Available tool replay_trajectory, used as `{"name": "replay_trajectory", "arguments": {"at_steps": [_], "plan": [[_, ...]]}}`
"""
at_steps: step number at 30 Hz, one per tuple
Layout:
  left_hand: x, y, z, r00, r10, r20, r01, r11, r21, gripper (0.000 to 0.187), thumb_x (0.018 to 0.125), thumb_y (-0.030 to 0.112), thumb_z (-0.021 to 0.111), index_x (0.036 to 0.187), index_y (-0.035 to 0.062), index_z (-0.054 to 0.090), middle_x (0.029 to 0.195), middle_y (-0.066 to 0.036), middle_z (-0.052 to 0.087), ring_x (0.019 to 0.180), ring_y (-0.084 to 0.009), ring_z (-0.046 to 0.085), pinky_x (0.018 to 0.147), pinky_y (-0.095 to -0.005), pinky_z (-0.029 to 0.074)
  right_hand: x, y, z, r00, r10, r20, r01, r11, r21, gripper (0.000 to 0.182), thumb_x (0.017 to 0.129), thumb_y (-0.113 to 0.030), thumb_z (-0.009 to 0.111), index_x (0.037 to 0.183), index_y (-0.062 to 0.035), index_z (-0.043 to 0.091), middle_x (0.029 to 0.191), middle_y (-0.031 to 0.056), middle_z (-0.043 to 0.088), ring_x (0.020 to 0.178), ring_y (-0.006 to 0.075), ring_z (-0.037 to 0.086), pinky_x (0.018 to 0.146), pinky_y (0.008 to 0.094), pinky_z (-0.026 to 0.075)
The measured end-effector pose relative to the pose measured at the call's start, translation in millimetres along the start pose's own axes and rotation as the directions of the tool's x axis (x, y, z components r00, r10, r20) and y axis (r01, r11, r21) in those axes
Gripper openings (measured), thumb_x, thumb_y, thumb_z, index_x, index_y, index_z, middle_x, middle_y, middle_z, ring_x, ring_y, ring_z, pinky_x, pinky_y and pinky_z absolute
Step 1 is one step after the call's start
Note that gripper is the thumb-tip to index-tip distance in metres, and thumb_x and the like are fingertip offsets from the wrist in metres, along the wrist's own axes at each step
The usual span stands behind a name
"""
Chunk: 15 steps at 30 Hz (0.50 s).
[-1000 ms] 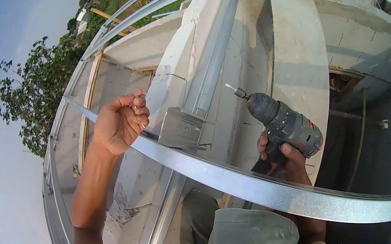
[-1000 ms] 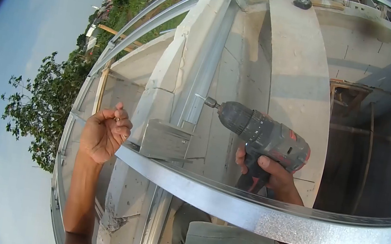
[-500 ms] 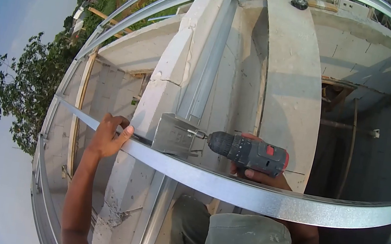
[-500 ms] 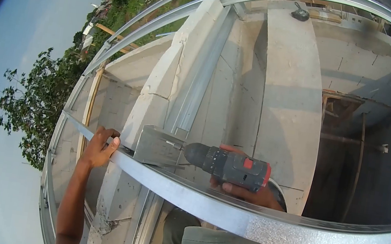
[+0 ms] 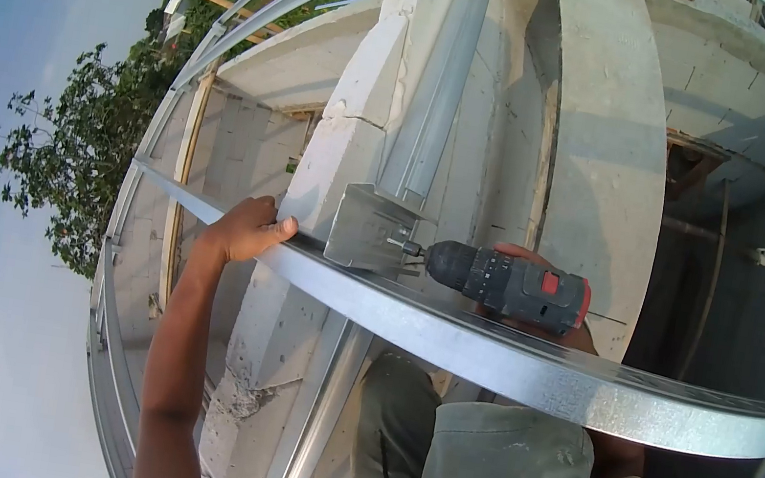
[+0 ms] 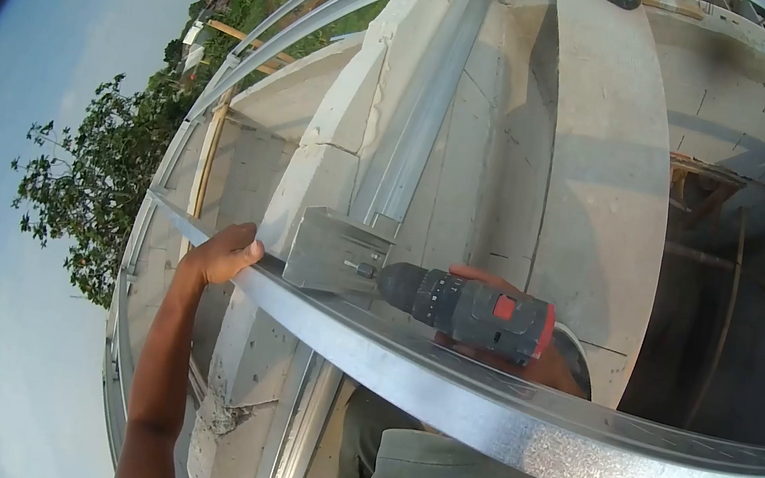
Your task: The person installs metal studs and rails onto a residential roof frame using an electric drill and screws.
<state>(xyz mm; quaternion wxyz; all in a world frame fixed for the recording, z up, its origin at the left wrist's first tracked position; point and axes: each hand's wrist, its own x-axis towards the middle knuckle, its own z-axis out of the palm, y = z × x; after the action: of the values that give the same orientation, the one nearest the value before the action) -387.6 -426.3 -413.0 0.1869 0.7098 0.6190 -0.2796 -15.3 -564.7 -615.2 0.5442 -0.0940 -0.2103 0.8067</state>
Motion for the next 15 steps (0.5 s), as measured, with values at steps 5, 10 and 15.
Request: {"name": "replay_trajectory", "arguments": {"at_steps": [5, 10, 15], "plan": [[-7, 9, 4, 0.992, 0.058, -0.114, -0.056, 0.998, 0.02, 0.111, 0.07, 0.096, 0.029, 0.073, -0.0092, 0.063, 0.078, -0.024, 0.056, 0.083, -0.039, 0.058, 0.075, -0.047, 0.044, 13, -9, -4, 0.992, -0.011, 0.124, 0.052, 0.942, -0.333, 0.076, 0.073, -0.008, 0.08, 0.141, -0.0049, 0.047, 0.117, 0.0127, 0.066, 0.105, 0.0204, 0.065, 0.097, 0.0344, 0.049], [-9, 16, 6, 0.995, -0.03, -0.099, 0.032, 0.999, 0.019, 0.111, 0.074, 0.094, 0.025, 0.076, -0.0091, 0.065, 0.083, -0.026, 0.059, 0.093, -0.041, 0.057, 0.082, -0.0464, 0.044, 27, -7, -7, 0.986, -0.014, 0.164, 0.104, 0.824, -0.557, 0.072, 0.07, -0.009, 0.081, 0.136, -0.0055, 0.054, 0.12, 0.0105, 0.066, 0.107, 0.0164, 0.063, 0.098, 0.0309, 0.048], [2, 32, 30, 0.835, -0.218, -0.506, 0.028, 0.934, -0.356, 0.109, 0.082, 0.088, 0.022, 0.117, -0.0082, 0.061, 0.103, -0.029, 0.061, 0.102, -0.0406, 0.055, 0.092, -0.0479, 0.04, 27, -6, -13, 0.991, 0.02, 0.132, 0.056, 0.836, -0.545, 0.071, 0.07, -0.008, 0.079, 0.136, -0.0047, 0.053, 0.118, 0.0094, 0.067, 0.104, 0.0162, 0.063, 0.094, 0.031, 0.049]]}}
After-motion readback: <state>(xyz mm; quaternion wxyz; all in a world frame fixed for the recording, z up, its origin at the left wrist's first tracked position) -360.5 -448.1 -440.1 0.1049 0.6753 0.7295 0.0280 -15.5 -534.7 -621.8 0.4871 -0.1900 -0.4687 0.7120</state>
